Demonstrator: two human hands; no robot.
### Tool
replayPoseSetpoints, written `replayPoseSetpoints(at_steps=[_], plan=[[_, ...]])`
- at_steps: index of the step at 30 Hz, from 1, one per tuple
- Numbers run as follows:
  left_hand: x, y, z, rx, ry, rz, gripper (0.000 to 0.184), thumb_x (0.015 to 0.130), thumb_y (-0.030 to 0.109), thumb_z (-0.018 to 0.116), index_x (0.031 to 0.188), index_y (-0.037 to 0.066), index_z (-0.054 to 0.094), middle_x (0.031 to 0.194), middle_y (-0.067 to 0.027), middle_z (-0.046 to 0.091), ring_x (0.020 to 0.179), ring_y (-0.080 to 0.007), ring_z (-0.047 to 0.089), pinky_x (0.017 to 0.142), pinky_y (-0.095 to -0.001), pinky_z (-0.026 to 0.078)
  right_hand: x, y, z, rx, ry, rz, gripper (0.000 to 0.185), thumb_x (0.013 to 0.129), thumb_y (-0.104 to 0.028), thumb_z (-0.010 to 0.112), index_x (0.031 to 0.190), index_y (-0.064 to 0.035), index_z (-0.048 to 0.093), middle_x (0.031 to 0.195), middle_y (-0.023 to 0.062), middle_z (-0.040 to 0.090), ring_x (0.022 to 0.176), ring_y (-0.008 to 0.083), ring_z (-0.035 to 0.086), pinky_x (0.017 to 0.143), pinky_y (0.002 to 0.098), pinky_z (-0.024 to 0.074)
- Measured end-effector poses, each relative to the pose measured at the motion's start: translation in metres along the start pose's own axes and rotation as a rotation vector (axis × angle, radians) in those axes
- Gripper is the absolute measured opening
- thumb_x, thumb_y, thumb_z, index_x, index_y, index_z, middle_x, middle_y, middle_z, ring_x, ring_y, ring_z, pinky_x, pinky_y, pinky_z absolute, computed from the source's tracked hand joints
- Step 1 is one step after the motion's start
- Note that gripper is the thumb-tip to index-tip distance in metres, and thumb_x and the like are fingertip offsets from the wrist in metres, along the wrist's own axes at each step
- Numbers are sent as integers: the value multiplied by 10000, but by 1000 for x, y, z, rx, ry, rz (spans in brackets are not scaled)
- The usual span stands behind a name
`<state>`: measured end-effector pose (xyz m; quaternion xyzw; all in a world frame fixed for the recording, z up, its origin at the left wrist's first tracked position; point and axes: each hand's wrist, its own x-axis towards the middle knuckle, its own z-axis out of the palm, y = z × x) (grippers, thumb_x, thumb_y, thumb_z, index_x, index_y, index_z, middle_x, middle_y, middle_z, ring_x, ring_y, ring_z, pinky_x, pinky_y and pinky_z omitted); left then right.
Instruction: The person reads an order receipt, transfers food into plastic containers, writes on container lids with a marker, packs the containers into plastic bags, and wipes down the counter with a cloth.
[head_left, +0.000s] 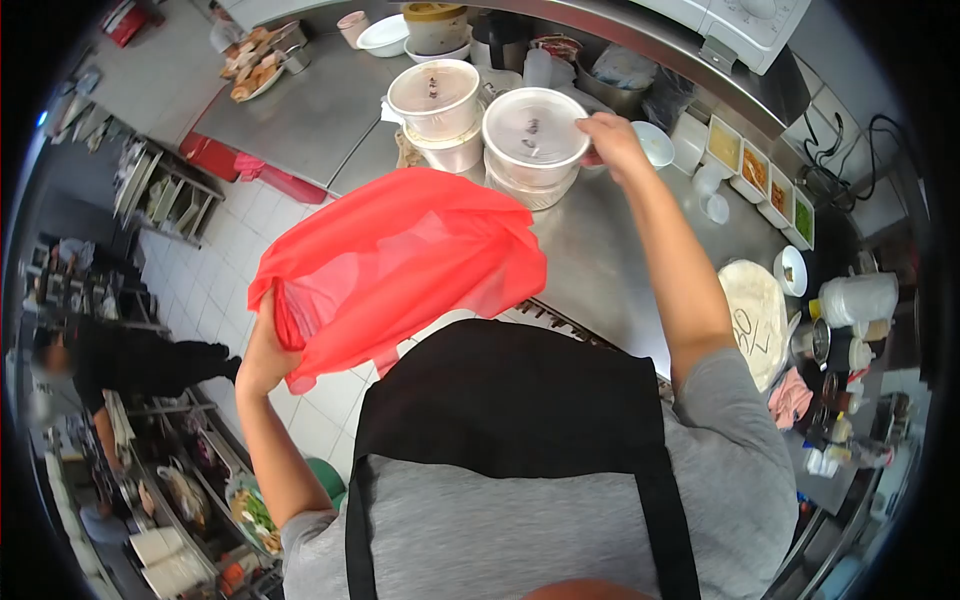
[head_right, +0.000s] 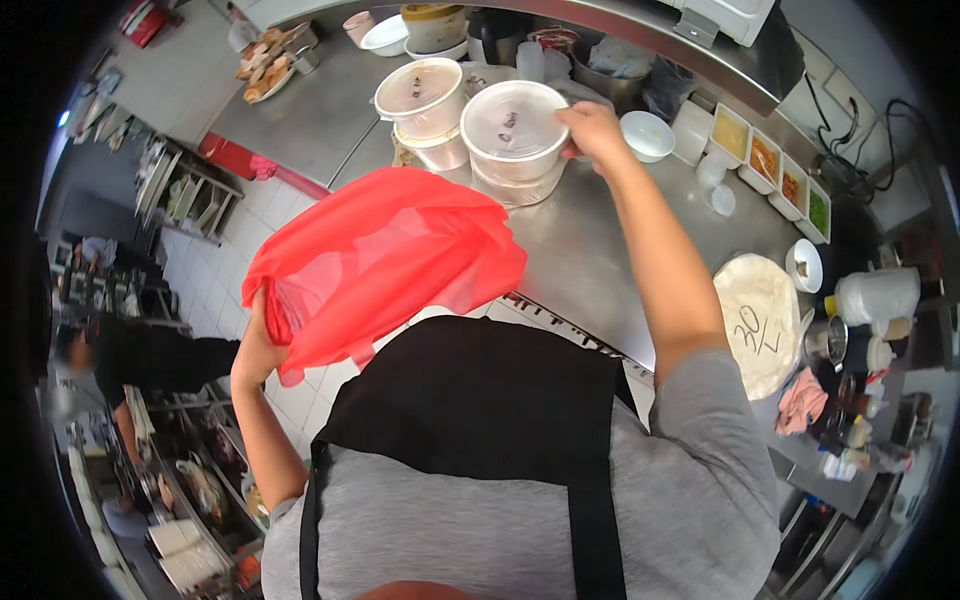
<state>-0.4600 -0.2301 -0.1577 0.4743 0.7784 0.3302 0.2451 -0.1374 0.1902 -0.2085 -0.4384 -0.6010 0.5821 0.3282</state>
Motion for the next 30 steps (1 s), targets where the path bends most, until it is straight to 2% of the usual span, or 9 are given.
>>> replayPoseSetpoints(at_steps=[6,12,15,16,19,21,23,25,30], plan=[[30,-8,-29,53,-77,4,1142,452,70,798,1414,-3,186,1366,-184,372,1294,-296,341,1065,-364,285,-67,-10,-70,217,438,-9,259,847,-252,579,966,-22,582,883,79,595,661,158,572,567,291,511],[51,-11,-23,69,-122,90,1177,423,100,815,1411,-1,185,1361,-192,370,1293,-314,339,1067,-370,285,-87,102,-141,158,621,97,334,841,-256,591,997,39,578,891,112,579,703,211,597,591,327,523],[51,-9,-13,6,-147,49,1190,414,114,824,1409,-10,182,1374,-200,356,1305,-315,323,1073,-368,278,-100,112,-151,-235,619,360,386,829,-313,618,1014,24,589,908,144,580,756,271,621,663,373,519],[51,-9,-10,-13,-152,30,1194,412,119,826,1408,-13,181,1378,-202,351,1309,-315,318,1075,-367,274,-98,106,-159,-948,591,317,394,803,-347,648,1019,-20,611,961,171,581,862,323,611,749,401,496],[48,-25,3,-14,-144,19,1194,417,121,828,1407,-22,175,1395,-205,331,1323,-309,299,1083,-364,259,-105,46,-106,-1127,957,-264,380,758,-308,694,1042,-65,625,1043,175,577,938,351,572,808,393,468],[44,-11,15,-29,-156,12,1186,433,123,830,1409,-22,170,1404,-212,313,1332,-307,283,1088,-364,246,-83,9,-62,-980,540,-411,369,743,-210,695,1073,-64,618,1068,150,581,1000,332,548,841,385,451],[43,-8,28,-43,-163,46,1185,441,127,833,1409,-22,167,1408,-218,305,1336,-309,275,1090,-363,242,-47,0,-20,-887,2,-722,379,723,-113,683,1092,-63,612,1077,139,581,1002,321,546,874,380,435],[42,-6,37,-44,-175,64,1195,441,132,840,1412,-19,160,1406,-220,304,1336,-310,272,1091,-365,244,-11,4,17,-894,-293,-903,382,708,-69,669,1086,-58,614,1066,137,588,1014,314,544,881,384,432],[33,4,48,-18,-135,31,1203,431,137,848,1413,0,167,1403,-208,291,1317,-332,292,1082,-381,271,50,5,40,-1048,-638,-849,354,682,-69,683,1030,-39,625,996,148,596,979,319,549,848,393,442]])
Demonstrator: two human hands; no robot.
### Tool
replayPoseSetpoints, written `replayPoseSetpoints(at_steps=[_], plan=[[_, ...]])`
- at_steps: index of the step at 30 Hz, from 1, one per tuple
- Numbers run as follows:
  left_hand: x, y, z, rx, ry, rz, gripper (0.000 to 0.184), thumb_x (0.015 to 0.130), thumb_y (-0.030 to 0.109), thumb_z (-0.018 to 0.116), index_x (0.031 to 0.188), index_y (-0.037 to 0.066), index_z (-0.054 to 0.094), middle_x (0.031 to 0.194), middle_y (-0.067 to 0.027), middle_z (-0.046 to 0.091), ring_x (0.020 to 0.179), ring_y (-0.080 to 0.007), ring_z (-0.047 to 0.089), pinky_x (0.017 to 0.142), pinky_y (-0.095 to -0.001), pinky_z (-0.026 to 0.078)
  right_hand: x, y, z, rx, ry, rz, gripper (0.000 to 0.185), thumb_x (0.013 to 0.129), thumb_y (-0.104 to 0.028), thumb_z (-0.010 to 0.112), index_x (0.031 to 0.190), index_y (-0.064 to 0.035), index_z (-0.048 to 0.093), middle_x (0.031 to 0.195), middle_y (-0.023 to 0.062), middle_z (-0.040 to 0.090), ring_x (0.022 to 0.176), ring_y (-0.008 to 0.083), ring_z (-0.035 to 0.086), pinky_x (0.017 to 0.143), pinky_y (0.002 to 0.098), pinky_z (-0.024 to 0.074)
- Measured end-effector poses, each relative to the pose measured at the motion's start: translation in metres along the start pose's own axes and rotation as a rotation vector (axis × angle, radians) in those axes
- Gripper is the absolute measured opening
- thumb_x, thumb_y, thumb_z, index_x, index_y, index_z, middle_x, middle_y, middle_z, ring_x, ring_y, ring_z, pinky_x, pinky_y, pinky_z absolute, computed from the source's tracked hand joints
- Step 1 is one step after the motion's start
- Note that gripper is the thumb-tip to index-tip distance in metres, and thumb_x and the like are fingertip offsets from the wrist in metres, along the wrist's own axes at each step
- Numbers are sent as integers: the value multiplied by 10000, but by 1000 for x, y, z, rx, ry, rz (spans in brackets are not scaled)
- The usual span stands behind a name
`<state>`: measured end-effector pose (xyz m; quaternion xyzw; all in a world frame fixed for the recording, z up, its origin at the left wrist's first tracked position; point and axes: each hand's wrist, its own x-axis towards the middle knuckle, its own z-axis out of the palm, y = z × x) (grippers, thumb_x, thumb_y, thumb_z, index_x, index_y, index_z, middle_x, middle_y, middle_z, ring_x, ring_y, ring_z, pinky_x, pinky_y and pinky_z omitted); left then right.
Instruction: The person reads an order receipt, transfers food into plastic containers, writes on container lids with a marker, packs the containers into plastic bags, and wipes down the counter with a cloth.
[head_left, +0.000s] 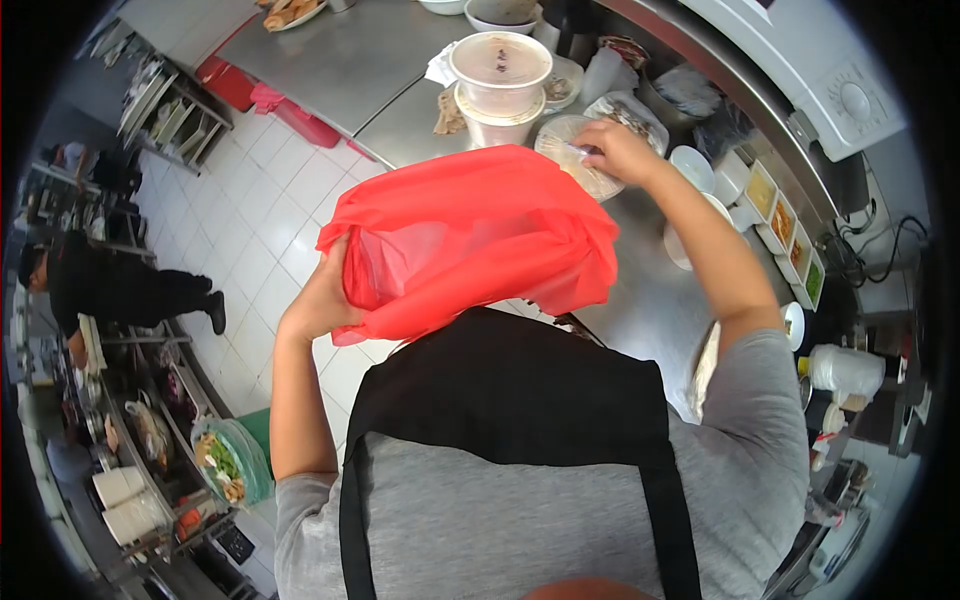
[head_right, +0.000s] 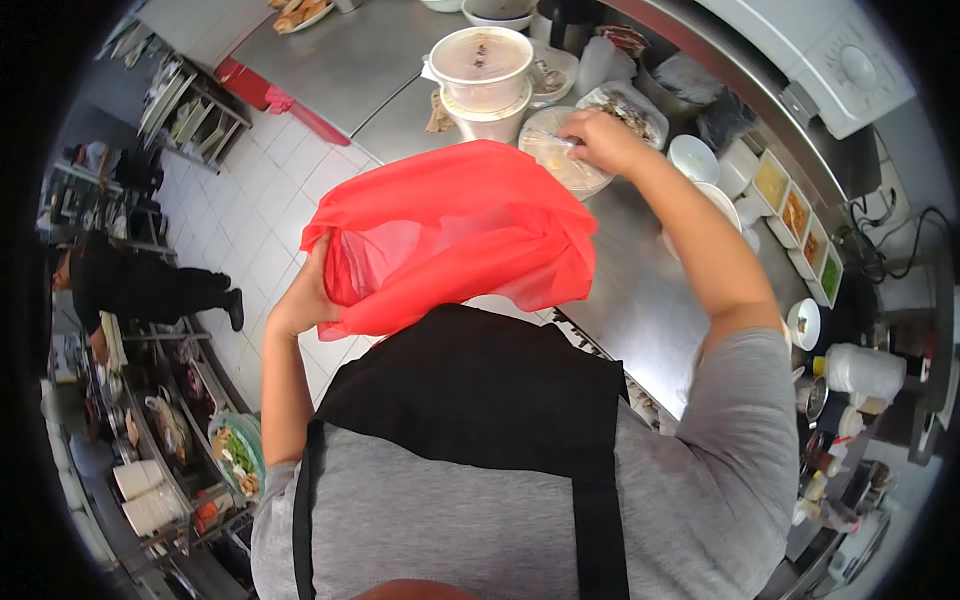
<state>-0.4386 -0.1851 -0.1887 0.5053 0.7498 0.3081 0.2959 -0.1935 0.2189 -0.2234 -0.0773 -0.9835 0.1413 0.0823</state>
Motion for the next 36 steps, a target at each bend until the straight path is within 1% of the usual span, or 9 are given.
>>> replayPoseSetpoints(at_steps=[5,6,13,17,20,24,27,33,36], plan=[[-12,-2,4,68,73,-31,1168,443,131,847,1402,13,191,1369,-225,315,1291,-357,319,1056,-399,318,4,-7,1,-125,-52,-31,284,720,-36,575,1003,-23,575,963,147,579,936,335,558,814,406,455],[-15,-7,5,86,105,-30,1160,446,130,847,1399,13,196,1361,-229,320,1282,-362,329,1049,-403,326,7,-7,3,-191,-46,-67,348,713,-21,529,1060,-48,521,977,155,570,913,353,567,792,428,461],[-32,-8,-8,151,358,-39,1065,460,129,839,1347,-42,276,1301,-264,385,1228,-377,391,1024,-384,355,1,-12,9,-336,-104,28,409,714,-30,521,1115,-61,447,1013,180,589,893,368,585,724,457,472],[-42,-13,-12,152,449,-33,1044,463,144,845,1318,-88,294,1301,-291,383,1222,-384,399,1030,-380,349,-10,-18,-2,-290,-139,77,478,643,22,626,1082,-83,470,930,162,620,872,371,599,723,462,472],[-49,-25,-10,112,471,-79,1130,457,143,857,1379,-3,220,1327,-273,345,1253,-396,352,1032,-397,346,-23,-28,-7,-224,-31,-10,447,586,25,670,998,-60,517,917,175,614,839,372,594,722,440,472],[-55,-17,-7,49,447,-160,1199,466,169,869,1415,80,141,1391,-254,223,1271,-413,310,1023,-418,366,-47,-54,-14,-124,-3,80,354,572,56,621,904,-36,542,871,173,583,762,372,576,668,432,456],[-61,-9,-6,6,454,-187,1193,487,160,861,1421,107,120,1395,-246,209,1268,-416,313,1018,-421,376,-67,-73,-24,-107,32,66,325,568,70,599,874,-30,558,851,165,566,726,366,565,637,421,450],[-49,1,4,24,481,-119,1184,507,183,857,1427,98,118,1387,-264,223,1241,-428,351,1019,-407,380,-98,-121,-66,-60,38,81,345,574,75,584,901,-36,582,845,150,553,702,354,556,628,419,445],[-22,-5,22,82,566,114,1112,511,176,851,1400,70,191,1353,-270,273,1247,-416,333,1025,-421,356,-106,-132,-88,-171,44,-35,372,581,70,585,933,-47,597,887,152,564,761,356,559,674,421,447]])
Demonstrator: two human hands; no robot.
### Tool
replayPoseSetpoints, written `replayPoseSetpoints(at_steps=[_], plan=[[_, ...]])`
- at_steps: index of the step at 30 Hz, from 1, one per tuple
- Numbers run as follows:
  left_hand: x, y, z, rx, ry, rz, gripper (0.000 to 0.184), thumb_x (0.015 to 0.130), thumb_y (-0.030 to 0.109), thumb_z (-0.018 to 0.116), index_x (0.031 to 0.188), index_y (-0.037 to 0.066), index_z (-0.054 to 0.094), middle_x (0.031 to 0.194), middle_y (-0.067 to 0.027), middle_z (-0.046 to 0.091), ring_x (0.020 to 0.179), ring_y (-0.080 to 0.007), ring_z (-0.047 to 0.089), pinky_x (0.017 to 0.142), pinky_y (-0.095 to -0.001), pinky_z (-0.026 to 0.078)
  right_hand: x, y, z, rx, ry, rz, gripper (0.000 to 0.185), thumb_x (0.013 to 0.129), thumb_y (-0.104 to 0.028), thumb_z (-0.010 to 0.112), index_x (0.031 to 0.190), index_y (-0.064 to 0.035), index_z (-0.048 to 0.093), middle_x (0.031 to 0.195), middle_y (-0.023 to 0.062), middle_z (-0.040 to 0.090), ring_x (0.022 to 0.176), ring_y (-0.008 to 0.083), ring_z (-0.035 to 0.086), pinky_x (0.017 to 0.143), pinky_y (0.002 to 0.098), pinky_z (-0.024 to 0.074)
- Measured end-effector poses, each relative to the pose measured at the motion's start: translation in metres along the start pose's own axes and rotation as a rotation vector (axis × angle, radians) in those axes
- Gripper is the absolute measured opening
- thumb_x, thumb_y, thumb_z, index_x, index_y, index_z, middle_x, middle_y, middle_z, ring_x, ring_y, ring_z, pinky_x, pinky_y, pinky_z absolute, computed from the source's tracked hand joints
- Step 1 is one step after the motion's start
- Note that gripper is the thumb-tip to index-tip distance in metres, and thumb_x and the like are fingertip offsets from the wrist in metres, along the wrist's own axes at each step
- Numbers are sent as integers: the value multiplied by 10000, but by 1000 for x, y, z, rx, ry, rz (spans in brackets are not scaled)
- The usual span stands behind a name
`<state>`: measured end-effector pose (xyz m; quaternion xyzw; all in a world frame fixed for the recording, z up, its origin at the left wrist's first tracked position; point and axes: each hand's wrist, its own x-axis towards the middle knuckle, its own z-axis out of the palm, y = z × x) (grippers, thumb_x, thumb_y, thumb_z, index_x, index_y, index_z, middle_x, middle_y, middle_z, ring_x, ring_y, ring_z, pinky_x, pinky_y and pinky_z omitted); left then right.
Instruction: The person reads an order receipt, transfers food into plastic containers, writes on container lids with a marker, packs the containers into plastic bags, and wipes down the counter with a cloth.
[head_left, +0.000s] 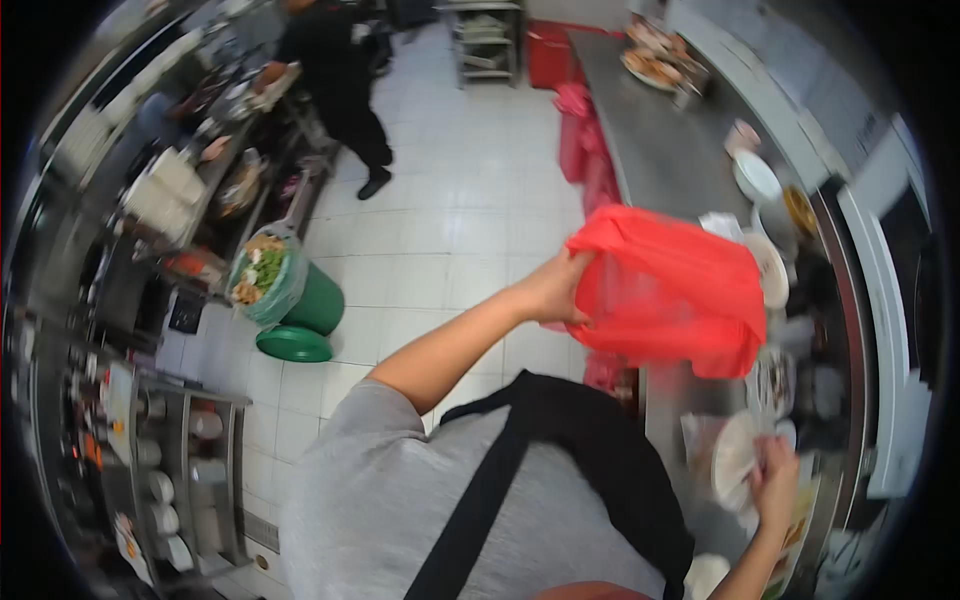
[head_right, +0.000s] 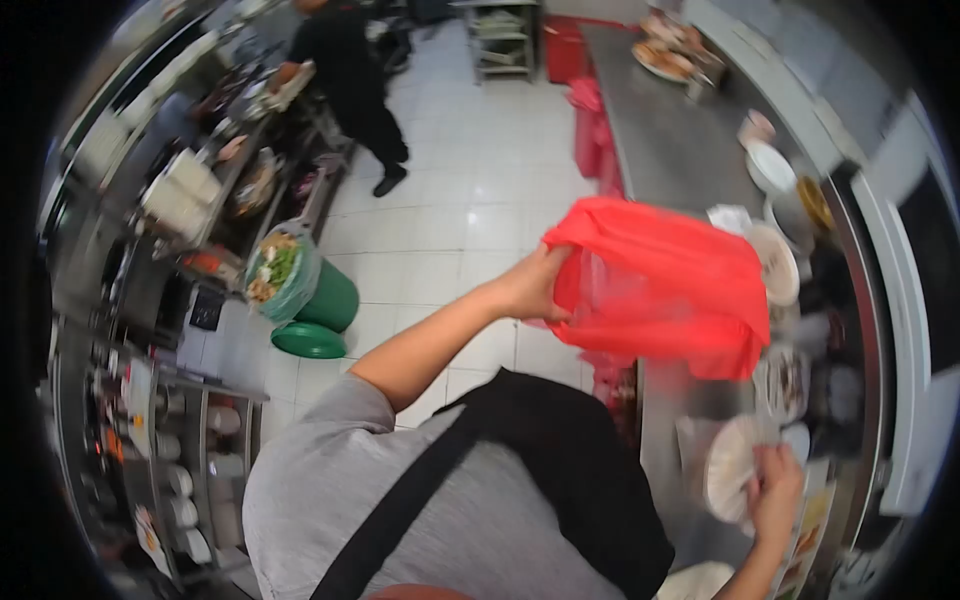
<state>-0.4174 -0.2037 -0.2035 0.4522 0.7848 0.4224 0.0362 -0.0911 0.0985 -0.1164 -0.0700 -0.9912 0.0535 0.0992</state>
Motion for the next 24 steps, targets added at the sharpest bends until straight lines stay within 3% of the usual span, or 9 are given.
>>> replayPoseSetpoints(at_steps=[2,3,7,10,12,15,16,19,24], plan=[[13,10,19,5,-106,-51,1071,512,188,851,1378,49,236,1337,-276,303,1242,-412,343,1028,-417,349,-3,-19,-31,-5,-156,157,408,588,37,603,984,-62,613,977,172,582,915,379,544,787,424,437],[23,14,34,1,-173,-59,1052,512,194,851,1368,39,258,1330,-279,318,1239,-410,347,1029,-415,345,-2,-20,-37,-41,-113,35,398,592,1,615,985,-63,614,994,175,584,943,385,539,787,421,437],[46,48,104,-50,-205,138,1033,517,192,834,1365,61,260,1322,-273,300,1229,-427,343,1019,-415,352,28,-41,-63,99,-67,-108,298,584,-27,585,882,-41,584,756,145,512,684,334,524,618,400,424],[61,23,167,-376,-301,164,1036,517,164,816,1377,92,243,1323,-264,280,1225,-434,340,1022,-410,353,51,-47,-49,210,26,-74,240,651,-24,580,889,-46,600,769,139,559,685,307,556,625,366,447],[47,36,163,-179,-229,336,1005,527,146,799,1374,100,258,1331,-264,288,1222,-426,350,1028,-394,352,61,-40,-18,263,155,-3,232,679,-13,568,905,-50,607,793,136,573,708,308,569,629,373,457],[46,28,159,-22,-558,368,945,595,160,777,1371,26,254,1371,-278,269,1224,-416,369,1036,-379,331,71,-16,38,227,241,31,251,678,-18,564,925,-46,603,817,113,583,726,271,596,621,350,479],[36,45,143,-100,-451,14,930,576,121,766,1359,35,273,1354,-279,284,1212,-440,370,1034,-386,337,70,-9,54,172,221,49,257,677,-22,570,931,-51,599,827,115,588,741,282,600,630,362,484],[43,22,134,-35,-168,-30,900,564,79,749,1340,49,295,1335,-271,280,1204,-458,367,1024,-396,350,64,9,88,8,148,112,282,667,-38,594,947,-64,587,854,129,600,776,315,608,657,402,495],[62,4,131,194,-188,-75,755,567,65,742,1246,57,412,1367,-256,242,1198,-441,385,965,-407,404,56,31,91,-170,24,285,259,673,-74,603,931,-87,590,855,137,610,785,341,607,703,435,498]])
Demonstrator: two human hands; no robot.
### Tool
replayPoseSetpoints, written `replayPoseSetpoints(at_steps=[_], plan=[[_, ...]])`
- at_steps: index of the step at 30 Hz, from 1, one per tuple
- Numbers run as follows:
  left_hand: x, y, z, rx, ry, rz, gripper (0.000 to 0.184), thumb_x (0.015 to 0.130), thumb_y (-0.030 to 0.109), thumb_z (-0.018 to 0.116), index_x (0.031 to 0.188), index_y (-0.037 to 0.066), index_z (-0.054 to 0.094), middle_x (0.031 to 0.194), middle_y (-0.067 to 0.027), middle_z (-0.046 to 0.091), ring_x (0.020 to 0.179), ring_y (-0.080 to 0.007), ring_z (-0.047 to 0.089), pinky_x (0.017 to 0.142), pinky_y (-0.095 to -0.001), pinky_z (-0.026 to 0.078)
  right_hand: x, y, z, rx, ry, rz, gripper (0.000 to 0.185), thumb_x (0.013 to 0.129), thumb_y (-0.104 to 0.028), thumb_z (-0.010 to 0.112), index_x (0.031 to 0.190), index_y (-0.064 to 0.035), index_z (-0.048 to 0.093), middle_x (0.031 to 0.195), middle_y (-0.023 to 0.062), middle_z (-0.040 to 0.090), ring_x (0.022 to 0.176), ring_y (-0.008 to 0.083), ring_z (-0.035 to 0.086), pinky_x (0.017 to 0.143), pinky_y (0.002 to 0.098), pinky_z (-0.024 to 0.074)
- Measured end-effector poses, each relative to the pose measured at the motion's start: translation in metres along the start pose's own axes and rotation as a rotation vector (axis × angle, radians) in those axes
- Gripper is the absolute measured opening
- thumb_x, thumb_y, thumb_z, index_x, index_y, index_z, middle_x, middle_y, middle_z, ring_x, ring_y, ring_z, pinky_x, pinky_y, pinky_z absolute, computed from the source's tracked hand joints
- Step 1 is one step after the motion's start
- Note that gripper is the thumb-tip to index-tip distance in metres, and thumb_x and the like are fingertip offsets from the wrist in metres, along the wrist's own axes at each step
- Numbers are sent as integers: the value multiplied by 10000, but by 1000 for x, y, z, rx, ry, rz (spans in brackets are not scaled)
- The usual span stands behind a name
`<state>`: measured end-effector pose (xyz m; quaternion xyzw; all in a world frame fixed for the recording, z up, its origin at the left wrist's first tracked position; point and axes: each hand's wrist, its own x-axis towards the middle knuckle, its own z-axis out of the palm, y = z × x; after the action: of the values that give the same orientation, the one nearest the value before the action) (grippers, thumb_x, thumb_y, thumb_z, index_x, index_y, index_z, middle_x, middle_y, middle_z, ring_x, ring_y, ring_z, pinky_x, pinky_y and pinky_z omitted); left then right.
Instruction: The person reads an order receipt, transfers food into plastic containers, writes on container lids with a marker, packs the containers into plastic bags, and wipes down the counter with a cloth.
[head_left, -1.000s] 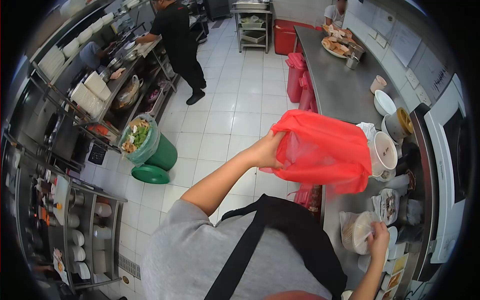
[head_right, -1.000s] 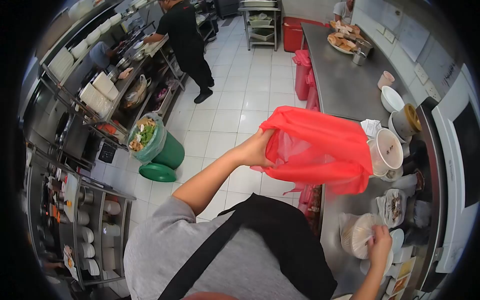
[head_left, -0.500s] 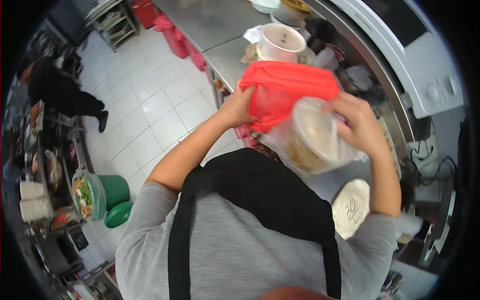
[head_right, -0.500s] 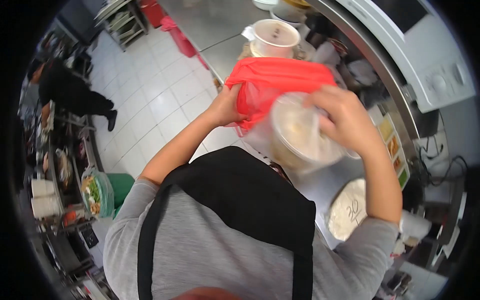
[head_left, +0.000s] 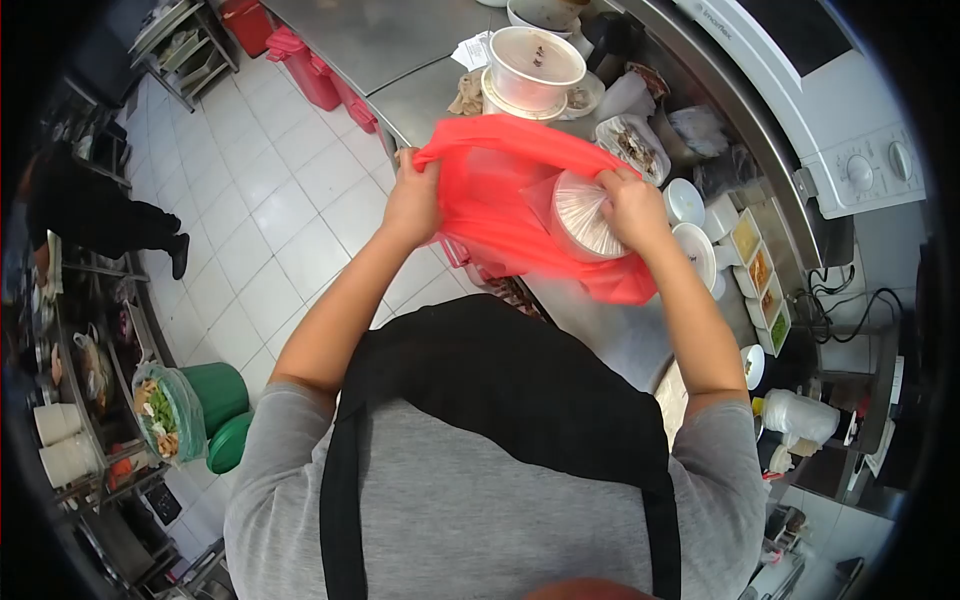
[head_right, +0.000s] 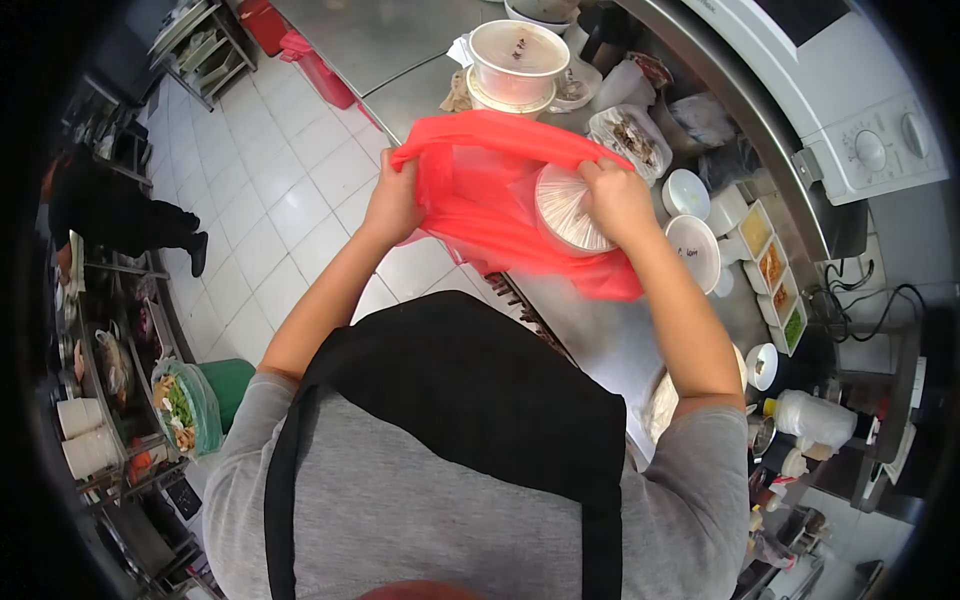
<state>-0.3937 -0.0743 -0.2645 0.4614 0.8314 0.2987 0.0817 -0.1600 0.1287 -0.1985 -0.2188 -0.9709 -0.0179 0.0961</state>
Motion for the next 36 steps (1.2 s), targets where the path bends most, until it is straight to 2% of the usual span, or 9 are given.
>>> replayPoseSetpoints(at_steps=[4,7,11,14,18,21,24,27,36], plan=[[-22,44,-26,377,339,198,452,640,74,687,1068,77,543,1357,-198,314,1225,-366,385,1010,-488,339,-3,3,-4,-18,-41,52,217,677,-72,585,893,-79,601,842,145,610,769,343,611,689,439,497],[-36,47,-12,71,314,793,541,563,198,767,1045,58,564,1293,-167,432,1213,-359,409,1001,-509,330,-5,-1,-3,-1,-16,24,162,676,-78,576,834,-63,607,817,155,610,754,342,618,657,444,500],[-39,58,65,396,36,897,303,701,207,626,967,64,620,1127,-136,547,1149,-311,493,962,-464,377,0,5,2,-18,13,26,174,677,-83,583,846,-64,617,807,154,613,750,335,623,656,442,502],[-33,61,70,265,-594,852,292,719,158,594,986,48,635,976,-143,599,1004,-310,574,875,-416,440,5,9,3,-63,21,48,192,682,-91,588,868,-74,630,810,156,618,758,331,627,660,440,505],[-39,28,98,-260,-716,940,155,742,118,510,833,67,625,771,-178,620,740,-338,602,695,-445,478,8,15,11,-137,-63,60,218,685,-102,590,894,-88,648,815,157,624,771,330,631,671,437,511],[-5,66,71,134,-578,641,262,709,259,649,808,21,606,815,-173,603,806,-357,586,720,-421,471,8,9,8,-92,-21,46,220,685,-107,588,894,-100,655,836,152,626,773,331,632,677,432,514],[16,57,74,257,-352,534,616,614,108,732,1193,172,531,1332,-155,389,1233,-430,355,989,-469,386,5,16,9,-72,-16,62,216,691,-104,578,893,-108,656,860,151,624,775,331,632,676,430,515],[41,43,90,230,-682,390,873,566,39,740,1330,267,384,1483,-99,152,1327,-473,141,1090,-489,262,-1,22,1,-49,32,112,211,700,-104,569,893,-119,654,877,150,617,772,333,630,680,435,513],[60,56,64,248,-589,788,643,633,165,735,1225,220,491,1436,-140,272,1307,-339,303,1042,-473,311,-20,10,-8,163,-156,196,198,735,-131,586,914,-95,663,846,166,635,777,343,621,721,435,495]])
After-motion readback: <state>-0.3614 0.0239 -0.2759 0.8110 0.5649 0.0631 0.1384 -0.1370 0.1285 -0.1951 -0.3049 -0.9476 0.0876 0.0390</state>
